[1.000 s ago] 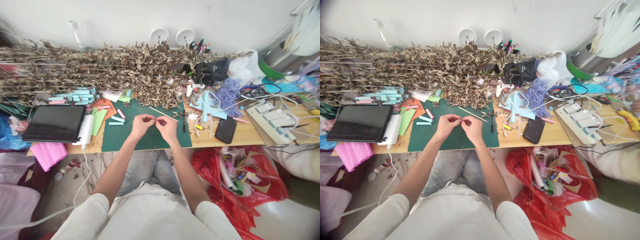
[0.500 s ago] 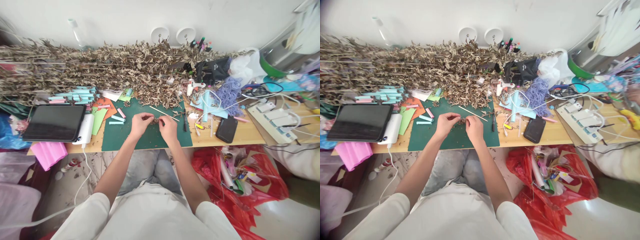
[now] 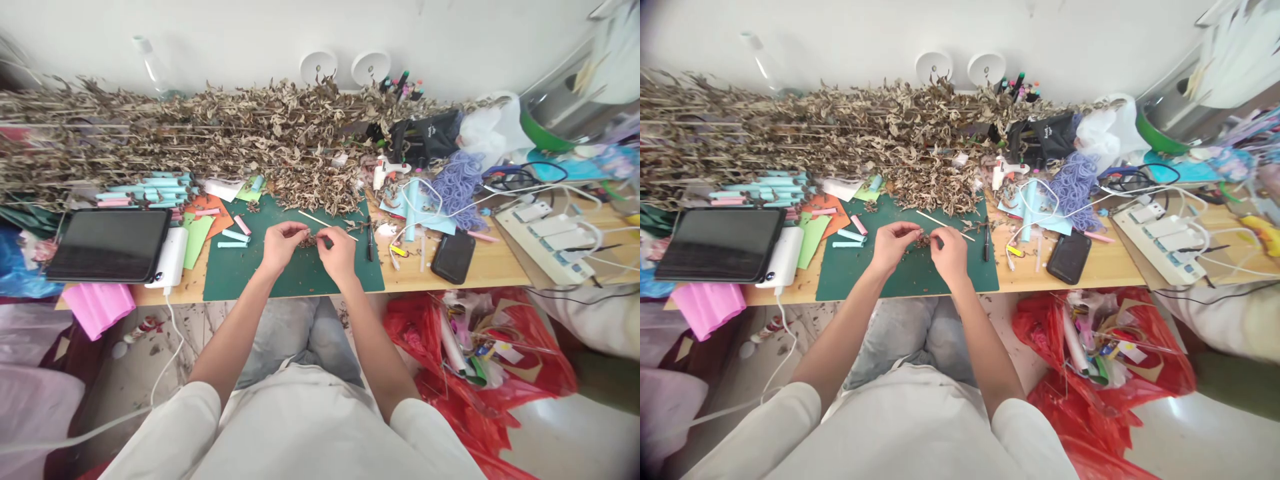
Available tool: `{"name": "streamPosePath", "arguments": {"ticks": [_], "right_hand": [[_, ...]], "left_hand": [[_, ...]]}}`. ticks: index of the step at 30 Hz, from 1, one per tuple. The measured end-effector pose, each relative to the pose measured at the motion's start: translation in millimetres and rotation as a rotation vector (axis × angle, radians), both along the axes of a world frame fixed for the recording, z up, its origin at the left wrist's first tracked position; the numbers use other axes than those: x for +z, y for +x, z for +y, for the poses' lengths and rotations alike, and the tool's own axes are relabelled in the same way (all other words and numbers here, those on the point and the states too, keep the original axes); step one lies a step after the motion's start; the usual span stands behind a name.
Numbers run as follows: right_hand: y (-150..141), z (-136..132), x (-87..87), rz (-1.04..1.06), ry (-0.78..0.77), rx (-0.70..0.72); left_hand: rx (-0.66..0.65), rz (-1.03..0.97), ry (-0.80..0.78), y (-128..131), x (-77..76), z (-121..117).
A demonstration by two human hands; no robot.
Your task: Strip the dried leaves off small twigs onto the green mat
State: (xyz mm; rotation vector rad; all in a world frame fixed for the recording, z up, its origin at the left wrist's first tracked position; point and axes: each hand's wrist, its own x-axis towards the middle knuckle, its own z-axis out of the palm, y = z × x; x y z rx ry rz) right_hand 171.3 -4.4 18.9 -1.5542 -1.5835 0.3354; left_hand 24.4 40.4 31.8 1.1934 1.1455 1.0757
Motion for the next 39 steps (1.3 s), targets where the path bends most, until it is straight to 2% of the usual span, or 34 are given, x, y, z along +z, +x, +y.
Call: {"name": "streamPosePath", "arguments": {"ticks": [3,8,13,15,21,26,29,33,37,39], "right_hand": [[-0.4,1.6,0.0,0.064,-0.005,0.007],[-0.1,1.0,3.8,0.027,-0.047,0.033],[-1.0,-0.7,8.5,0.305,-0.022,0.078],[-1.5,-0.3,10.5,0.343,-0.013,0.096],[-6.8,-1.8,13.4,0.209,-0.009,0.062],[-12.3,-3.2,5.9,0.027,0.110,0.023],[-10.1,-2.2,1.3,-0.006,0.124,0.016],[-2.9,-1.9,0.3,0.030,0.055,-0.010],[0.8,-4.5,6.5,0.090,0.002,-0.007],[0.0,-4.9,10.1,0.184,-0.021,0.027]], "left_hand": [[0.001,-0.029,-0.007,-0.5,-0.2,0.9],[-0.002,-0.045,-0.030,-1.3,1.3,1.0],[-0.060,-0.076,-0.050,-1.1,4.2,-1.1],[-0.087,-0.089,-0.058,-1.3,4.7,-1.1],[-0.117,0.015,-0.007,-0.7,3.6,-2.5],[-0.049,0.201,0.117,4.6,8.1,-11.4],[-0.028,0.242,0.155,5.9,10.2,-13.5],[-0.007,0.145,0.093,2.8,6.3,-8.9],[0.007,-0.040,-0.052,-1.2,0.8,-5.3],[-0.013,-0.123,-0.124,-1.9,0.1,-5.4]]}}
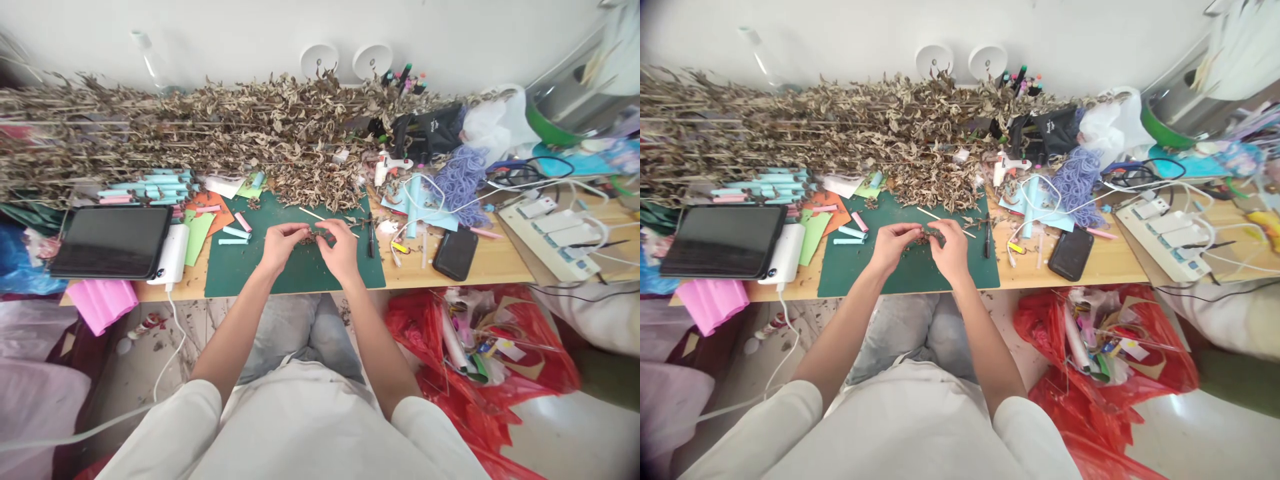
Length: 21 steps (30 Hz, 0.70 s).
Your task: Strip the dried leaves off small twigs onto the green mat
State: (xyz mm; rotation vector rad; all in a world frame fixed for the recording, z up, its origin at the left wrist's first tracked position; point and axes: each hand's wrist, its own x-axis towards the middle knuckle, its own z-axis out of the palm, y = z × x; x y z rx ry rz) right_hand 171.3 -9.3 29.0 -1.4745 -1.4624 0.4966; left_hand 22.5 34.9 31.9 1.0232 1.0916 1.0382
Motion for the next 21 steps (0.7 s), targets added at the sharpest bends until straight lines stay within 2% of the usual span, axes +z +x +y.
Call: {"name": "streamPosePath", "arguments": {"ticks": [3,5,9,12,18,21], "right_hand": [[-3.1,2.3,2.4,0.201,-0.049,0.068],[-5.1,4.5,2.1,0.261,-0.076,0.072],[-6.5,5.4,2.1,0.162,-0.076,0.004],[-6.3,3.6,4.1,0.106,-0.059,0.015],[-6.7,1.5,6.7,0.092,-0.003,-0.001],[-6.9,0.9,5.2,0.142,-0.025,0.005]], "left_hand": [[-0.035,-0.070,-0.053,0.6,0.9,-0.9],[-0.046,-0.089,-0.063,1.3,1.4,-1.2],[-0.055,-0.058,-0.038,1.3,-0.9,-0.4],[-0.069,-0.009,0.002,0.8,-4.5,0.9],[-0.125,0.022,0.036,1.9,-5.8,1.2],[-0.138,0.001,0.032,1.3,-2.3,0.1]]}}
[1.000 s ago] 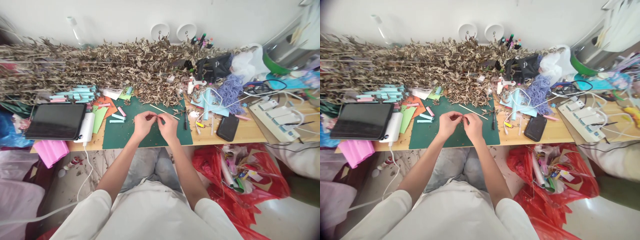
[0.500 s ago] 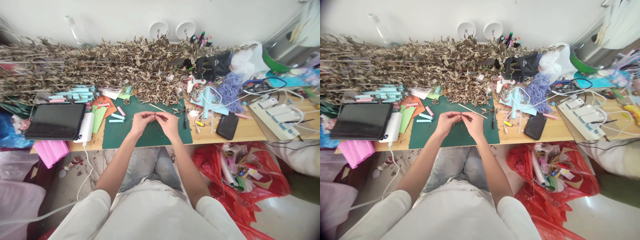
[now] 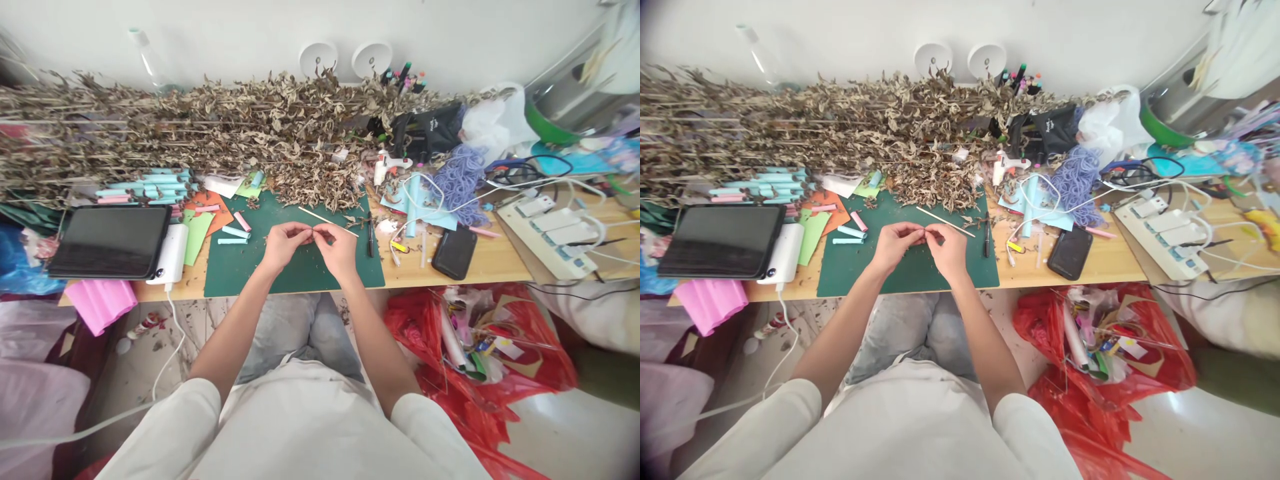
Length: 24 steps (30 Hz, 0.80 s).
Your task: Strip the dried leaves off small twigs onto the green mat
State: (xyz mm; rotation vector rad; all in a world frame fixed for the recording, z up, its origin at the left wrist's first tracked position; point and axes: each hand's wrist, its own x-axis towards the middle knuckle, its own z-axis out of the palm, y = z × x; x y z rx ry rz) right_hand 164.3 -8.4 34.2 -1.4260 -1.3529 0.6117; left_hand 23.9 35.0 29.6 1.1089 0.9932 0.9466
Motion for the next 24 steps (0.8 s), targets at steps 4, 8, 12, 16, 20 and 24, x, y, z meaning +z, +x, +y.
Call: {"name": "streamPosePath", "arguments": {"ticks": [4,8,12,16,20,24], "right_hand": [[-0.4,-1.3,-1.0,0.061,-0.041,0.013],[-4.8,-2.2,-0.7,0.054,-0.045,0.011],[-10.3,-0.5,-5.4,-0.132,0.038,-0.079],[-7.4,1.7,-12.9,-0.269,0.077,-0.157],[-0.7,2.1,-17.0,-0.262,0.050,-0.130],[1.4,2.0,-16.5,-0.228,0.041,-0.089]], "left_hand": [[-0.023,-0.004,-0.013,-3.1,4.4,-0.4],[0.001,0.103,0.084,-3.7,5.6,-2.7],[0.055,0.375,0.329,-1.3,6.2,-6.7],[0.123,0.446,0.368,-4.0,4.9,-4.6],[0.124,0.354,0.231,-8.7,-1.0,0.6],[0.094,0.222,0.146,-7.2,-6.9,1.8]]}}
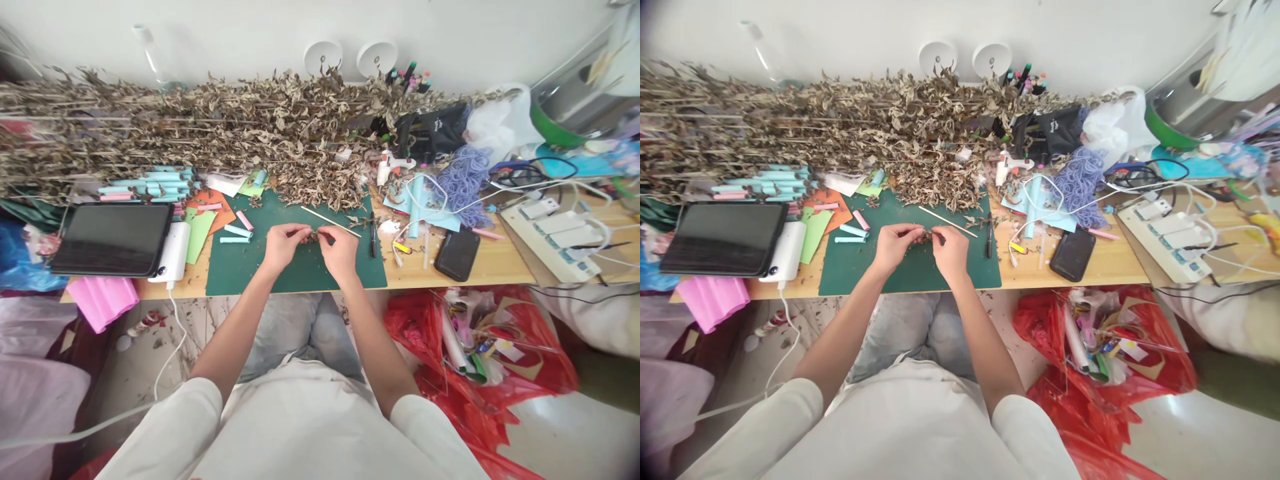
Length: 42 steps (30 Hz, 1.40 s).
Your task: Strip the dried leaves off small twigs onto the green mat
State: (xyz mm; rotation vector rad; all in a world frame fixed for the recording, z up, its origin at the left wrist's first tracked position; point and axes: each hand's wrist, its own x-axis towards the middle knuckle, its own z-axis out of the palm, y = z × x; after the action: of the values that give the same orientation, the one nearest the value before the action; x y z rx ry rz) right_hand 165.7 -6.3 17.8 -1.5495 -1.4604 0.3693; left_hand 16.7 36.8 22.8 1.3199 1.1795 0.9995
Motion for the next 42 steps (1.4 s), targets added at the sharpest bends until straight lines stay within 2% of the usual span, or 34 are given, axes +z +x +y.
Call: {"name": "streamPosePath", "arguments": {"ticks": [5,10,19,22,25,29,31,34,42], "right_hand": [[-2.5,-2.3,5.6,0.129,0.022,0.036],[-5.9,-4.7,11.5,0.166,0.045,0.086],[-4.0,-5.9,11.4,0.129,0.012,0.079],[-5.1,-6.4,9.8,0.131,0.014,0.083],[-7.4,-5.8,4.7,0.095,0.021,0.084],[-11.4,-6.1,-6.5,-0.110,0.039,0.056],[-14.0,-7.5,-11.2,-0.203,0.060,0.040],[-18.4,-9.4,-15.5,-0.238,0.086,0.006],[-19.1,-6.2,-15.1,-0.111,0.094,-0.175]], "left_hand": [[-0.043,-0.146,-0.105,4.5,1.2,-1.2],[-0.066,-0.206,-0.117,7.2,3.9,-2.0],[-0.150,-0.124,-0.104,2.0,5.0,-2.3],[-0.188,-0.019,-0.042,-0.1,10.3,-4.3],[-0.168,0.209,0.099,0.9,17.4,-8.4],[-0.146,0.478,0.235,6.2,19.7,-12.5],[-0.130,0.540,0.256,9.5,17.7,-13.0],[-0.107,0.571,0.265,14.3,15.7,-13.2],[-0.107,0.735,0.304,18.5,23.9,-20.5]]}}
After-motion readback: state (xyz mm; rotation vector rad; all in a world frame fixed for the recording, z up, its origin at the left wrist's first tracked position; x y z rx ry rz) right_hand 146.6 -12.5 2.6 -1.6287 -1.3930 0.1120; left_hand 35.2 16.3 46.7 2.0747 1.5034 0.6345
